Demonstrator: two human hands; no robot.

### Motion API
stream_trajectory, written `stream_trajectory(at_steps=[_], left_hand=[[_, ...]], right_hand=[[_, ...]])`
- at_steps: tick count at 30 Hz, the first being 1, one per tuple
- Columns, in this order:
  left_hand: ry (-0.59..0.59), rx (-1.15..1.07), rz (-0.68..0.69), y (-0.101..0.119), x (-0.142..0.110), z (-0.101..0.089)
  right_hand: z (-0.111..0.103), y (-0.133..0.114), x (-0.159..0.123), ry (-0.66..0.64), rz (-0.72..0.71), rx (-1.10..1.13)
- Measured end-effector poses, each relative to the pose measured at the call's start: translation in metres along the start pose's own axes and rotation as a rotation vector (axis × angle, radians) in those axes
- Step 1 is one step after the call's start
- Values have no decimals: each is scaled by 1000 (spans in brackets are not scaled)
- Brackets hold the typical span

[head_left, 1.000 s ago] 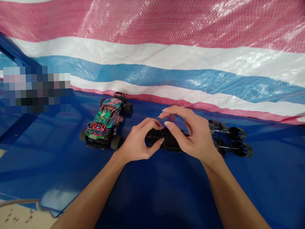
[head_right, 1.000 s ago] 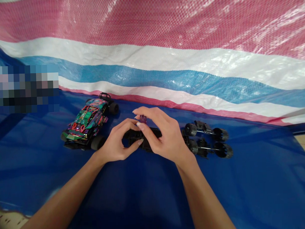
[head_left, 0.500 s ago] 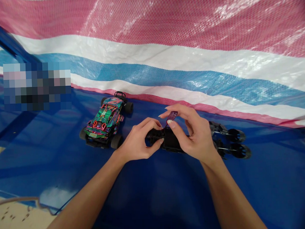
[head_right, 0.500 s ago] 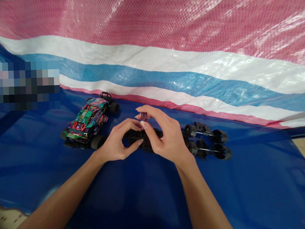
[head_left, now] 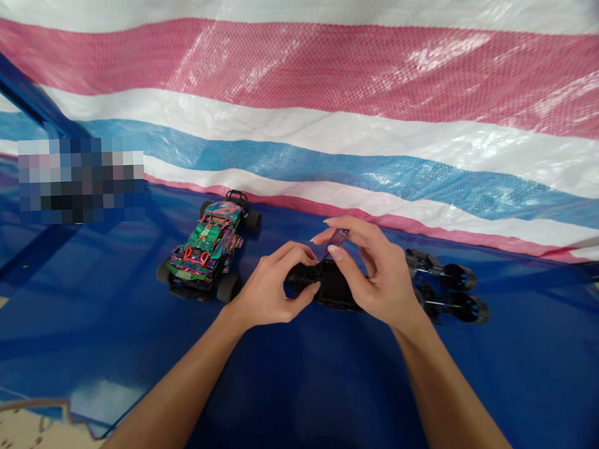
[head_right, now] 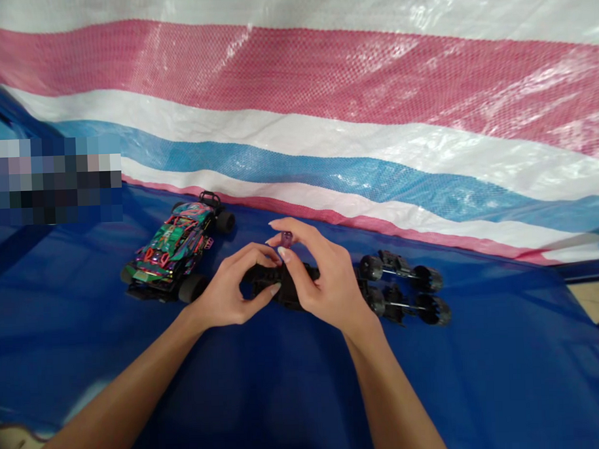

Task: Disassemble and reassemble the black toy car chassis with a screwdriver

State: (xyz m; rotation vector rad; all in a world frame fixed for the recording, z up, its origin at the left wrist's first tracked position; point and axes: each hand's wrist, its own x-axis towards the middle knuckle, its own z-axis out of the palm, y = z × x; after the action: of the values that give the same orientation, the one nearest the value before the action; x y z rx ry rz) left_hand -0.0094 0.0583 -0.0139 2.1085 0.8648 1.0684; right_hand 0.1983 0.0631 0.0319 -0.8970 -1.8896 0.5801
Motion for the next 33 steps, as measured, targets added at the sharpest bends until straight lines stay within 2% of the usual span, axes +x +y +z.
stream_trajectory(at_steps=[4, 6, 8, 15, 21, 29, 33], left_hand=[[-2, 11, -20, 1, 0, 0], [-4, 10, -19, 1, 0, 0], [-3, 13, -14, 1, 0, 0], [3, 4, -8, 1, 0, 0], [-7, 39, -27, 0, -1, 0], [4, 9, -7, 0, 0, 0], [-1, 32, -24, 1, 0, 0]], right_hand=[[1, 1, 5, 9, -144, -74], [2, 3, 7, 43, -157, -52], [1, 4, 7, 65, -135, -20], [-2, 0, 1, 9, 12, 14], [1, 1, 6, 39, -181, -39], [-2, 1, 2, -17, 7, 52], [0, 0, 6, 21, -155, -23]])
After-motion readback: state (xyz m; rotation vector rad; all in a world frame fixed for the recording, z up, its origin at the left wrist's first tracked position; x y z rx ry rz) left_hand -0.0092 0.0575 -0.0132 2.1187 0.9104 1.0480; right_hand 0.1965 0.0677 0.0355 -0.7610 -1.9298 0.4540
